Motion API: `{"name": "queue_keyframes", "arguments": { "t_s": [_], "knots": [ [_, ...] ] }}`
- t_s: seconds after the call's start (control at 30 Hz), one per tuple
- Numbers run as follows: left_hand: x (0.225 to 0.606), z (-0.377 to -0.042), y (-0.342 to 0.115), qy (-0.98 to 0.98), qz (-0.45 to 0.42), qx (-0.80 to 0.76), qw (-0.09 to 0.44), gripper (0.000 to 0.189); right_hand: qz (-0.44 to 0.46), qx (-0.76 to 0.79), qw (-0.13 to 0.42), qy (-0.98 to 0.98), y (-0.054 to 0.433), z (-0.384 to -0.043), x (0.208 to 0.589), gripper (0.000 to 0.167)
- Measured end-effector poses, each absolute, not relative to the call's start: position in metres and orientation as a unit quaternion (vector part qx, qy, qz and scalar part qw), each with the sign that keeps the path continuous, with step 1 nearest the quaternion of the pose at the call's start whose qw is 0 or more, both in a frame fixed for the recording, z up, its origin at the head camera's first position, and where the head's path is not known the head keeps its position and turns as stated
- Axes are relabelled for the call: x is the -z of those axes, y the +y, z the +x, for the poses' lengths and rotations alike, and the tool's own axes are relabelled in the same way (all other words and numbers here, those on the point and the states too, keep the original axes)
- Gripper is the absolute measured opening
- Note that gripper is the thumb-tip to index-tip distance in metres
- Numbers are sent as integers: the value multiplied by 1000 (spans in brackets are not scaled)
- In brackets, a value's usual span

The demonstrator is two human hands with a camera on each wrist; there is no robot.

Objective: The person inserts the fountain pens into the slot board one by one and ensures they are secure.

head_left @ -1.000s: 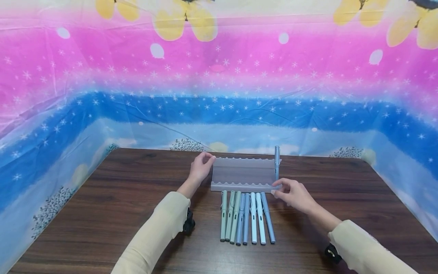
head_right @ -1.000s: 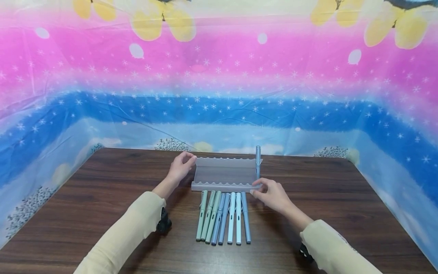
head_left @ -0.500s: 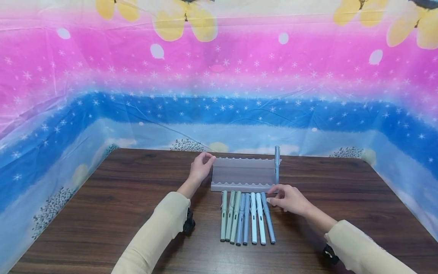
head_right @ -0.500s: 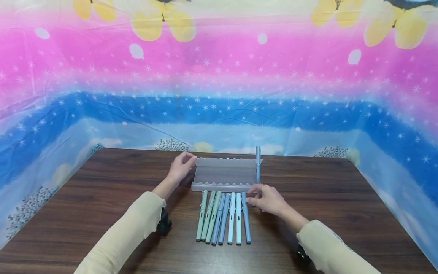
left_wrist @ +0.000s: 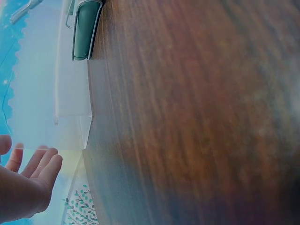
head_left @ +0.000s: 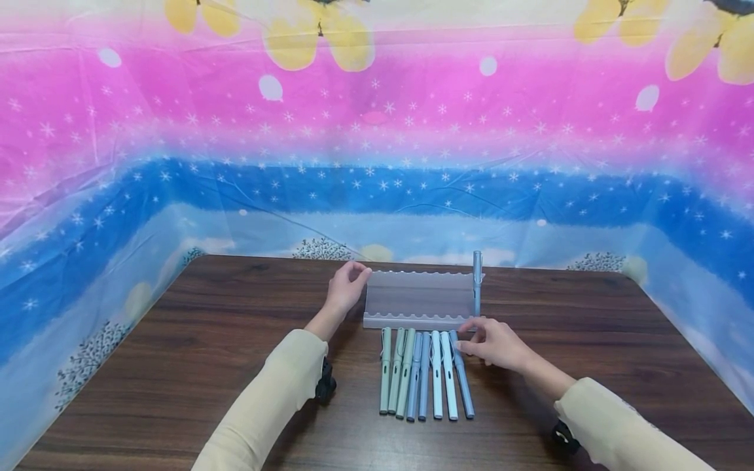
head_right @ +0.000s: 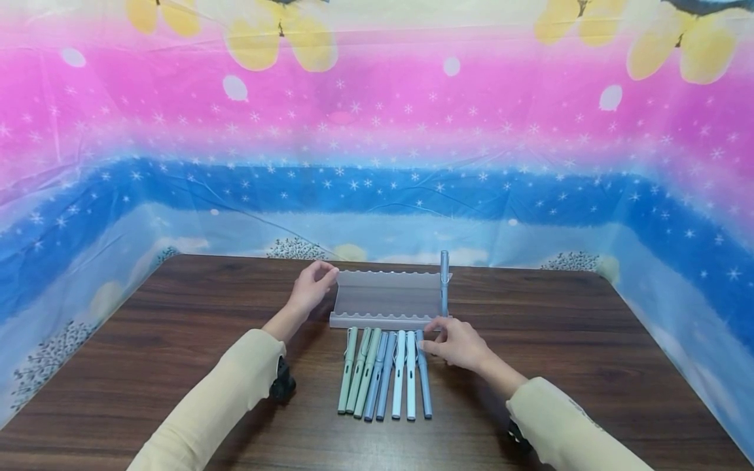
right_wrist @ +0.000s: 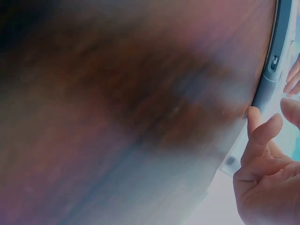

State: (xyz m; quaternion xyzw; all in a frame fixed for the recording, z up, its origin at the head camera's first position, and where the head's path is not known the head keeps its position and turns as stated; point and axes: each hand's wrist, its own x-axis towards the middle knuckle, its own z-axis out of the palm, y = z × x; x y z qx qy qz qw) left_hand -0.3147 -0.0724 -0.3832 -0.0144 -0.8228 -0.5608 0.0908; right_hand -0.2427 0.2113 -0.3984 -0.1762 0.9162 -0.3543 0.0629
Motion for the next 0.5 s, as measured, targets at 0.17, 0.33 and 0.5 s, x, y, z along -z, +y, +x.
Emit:
{"name": "queue_keyframes", "arguments": {
  "t_s": [0.17, 0.33, 0.5],
  "knots": [
    [384, -315, -73, -824, -15, 559, 90, 19, -185, 350, 66, 916, 209, -242, 400, 40],
    [384, -315, -73, -825, -12, 559, 84, 21, -182, 339, 72, 920, 206, -242, 400, 46],
    [384, -316, -73, -825, -11, 559, 87, 21, -193, 324, 72, 923, 207, -243, 401, 46]
  ]
}}
